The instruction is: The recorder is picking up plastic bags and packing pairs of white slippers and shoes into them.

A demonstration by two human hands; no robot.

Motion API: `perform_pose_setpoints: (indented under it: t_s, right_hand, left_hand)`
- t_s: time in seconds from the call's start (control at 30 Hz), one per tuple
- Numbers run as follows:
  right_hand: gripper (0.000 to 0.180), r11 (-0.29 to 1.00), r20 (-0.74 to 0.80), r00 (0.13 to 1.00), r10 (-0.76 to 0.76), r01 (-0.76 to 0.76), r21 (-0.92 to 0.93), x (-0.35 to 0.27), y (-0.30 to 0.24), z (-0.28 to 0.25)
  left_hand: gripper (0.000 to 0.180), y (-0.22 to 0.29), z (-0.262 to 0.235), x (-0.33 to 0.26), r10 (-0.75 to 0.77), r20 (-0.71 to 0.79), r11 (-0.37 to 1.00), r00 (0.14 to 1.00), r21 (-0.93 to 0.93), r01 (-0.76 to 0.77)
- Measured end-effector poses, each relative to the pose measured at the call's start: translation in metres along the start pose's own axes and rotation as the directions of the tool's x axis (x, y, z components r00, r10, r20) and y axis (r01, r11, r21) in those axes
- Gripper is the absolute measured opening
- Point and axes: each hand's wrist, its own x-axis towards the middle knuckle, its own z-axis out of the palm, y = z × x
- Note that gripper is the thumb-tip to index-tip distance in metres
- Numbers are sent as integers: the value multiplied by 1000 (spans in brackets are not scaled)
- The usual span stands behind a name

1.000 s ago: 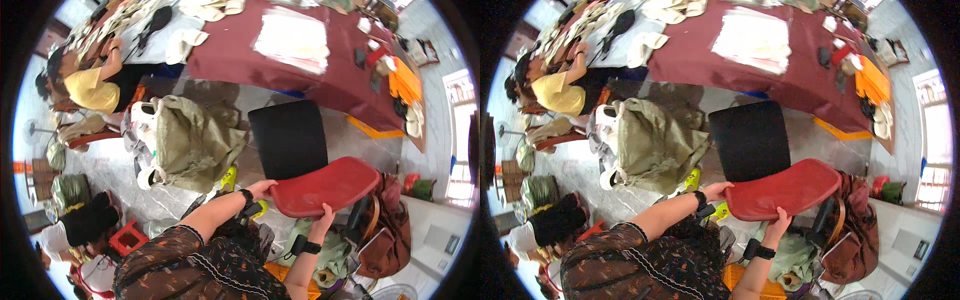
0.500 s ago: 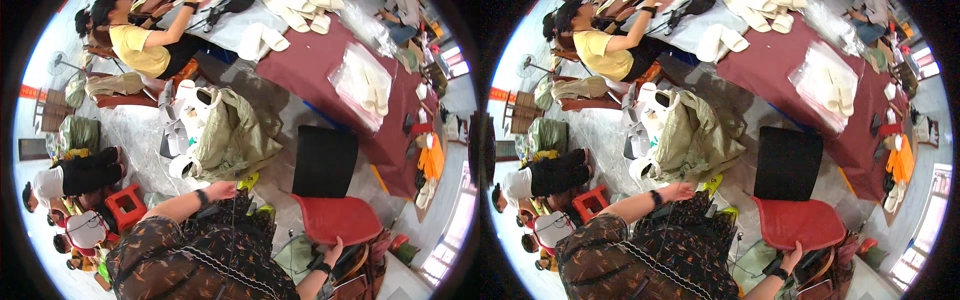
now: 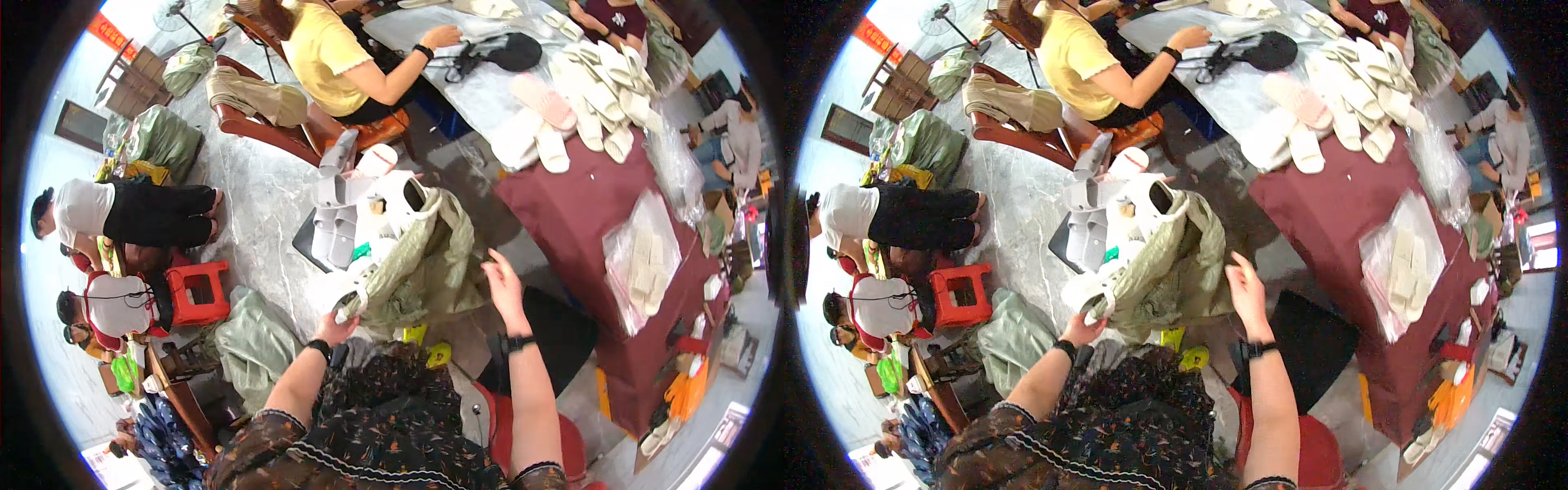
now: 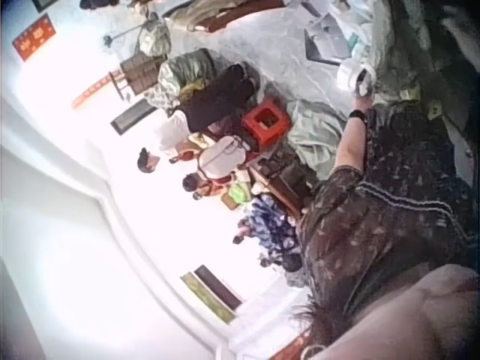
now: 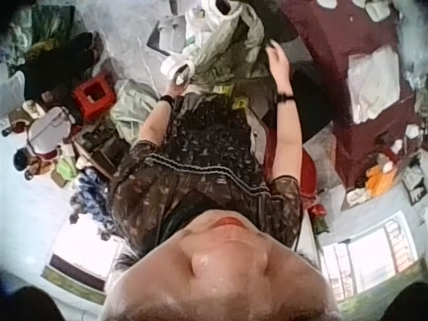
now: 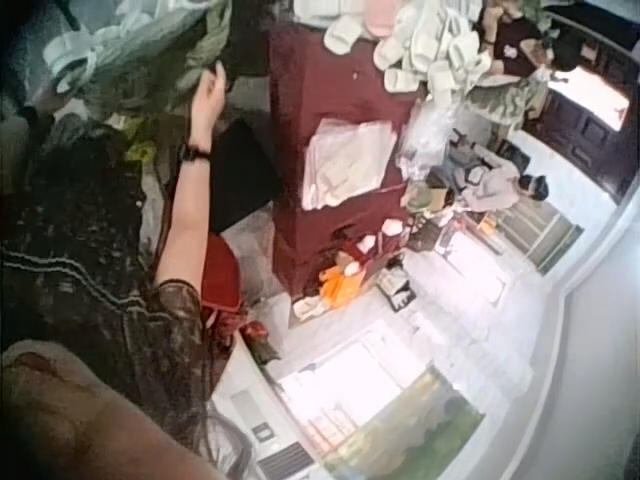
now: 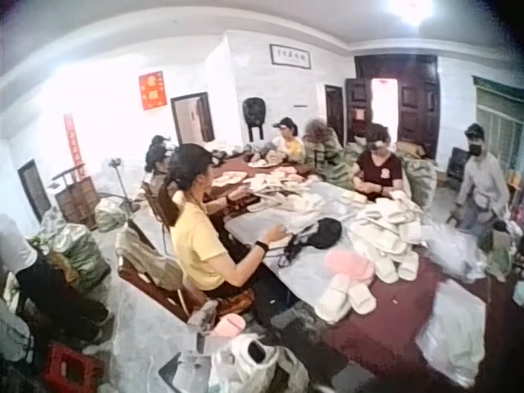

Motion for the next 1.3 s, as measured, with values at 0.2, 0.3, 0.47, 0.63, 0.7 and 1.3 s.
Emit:
perform_pose_setpoints:
  t_s: [0.2, 0.3, 0.47, 0.63, 0.7, 1.3]
  right_hand:
    - [64, 988, 220, 965, 145, -130, -80, 150, -19, 135]
    - [70, 936, 277, 897, 343, -352, -18, 167, -28, 147]
    - [53, 994, 152, 982, 110, -113, 10, 197, -1, 168]
    - [30, 997, 108, 994, 35, -28, -72, 221, 4, 167]
    - [30, 996, 105, 992, 65, -57, -76, 231, -5, 162]
    - [39, 959, 217, 968, 129, -66, -275, 0, 27, -54]
  left_hand:
    - [45, -20, -1, 0, 273, 186, 877, 944, 356, -324]
    - [44, -27, 23, 9, 73, -38, 985, 997, -154, -78]
    - [35, -20, 32, 15, 43, 13, 980, 999, -194, -39]
    - [39, -51, 62, 5, 78, 2, 977, 997, -200, -76]
    - [38, -73, 69, 14, 130, 86, 975, 988, -194, -112]
    - [41, -79, 81, 41, 36, -54, 998, 998, -54, -39]
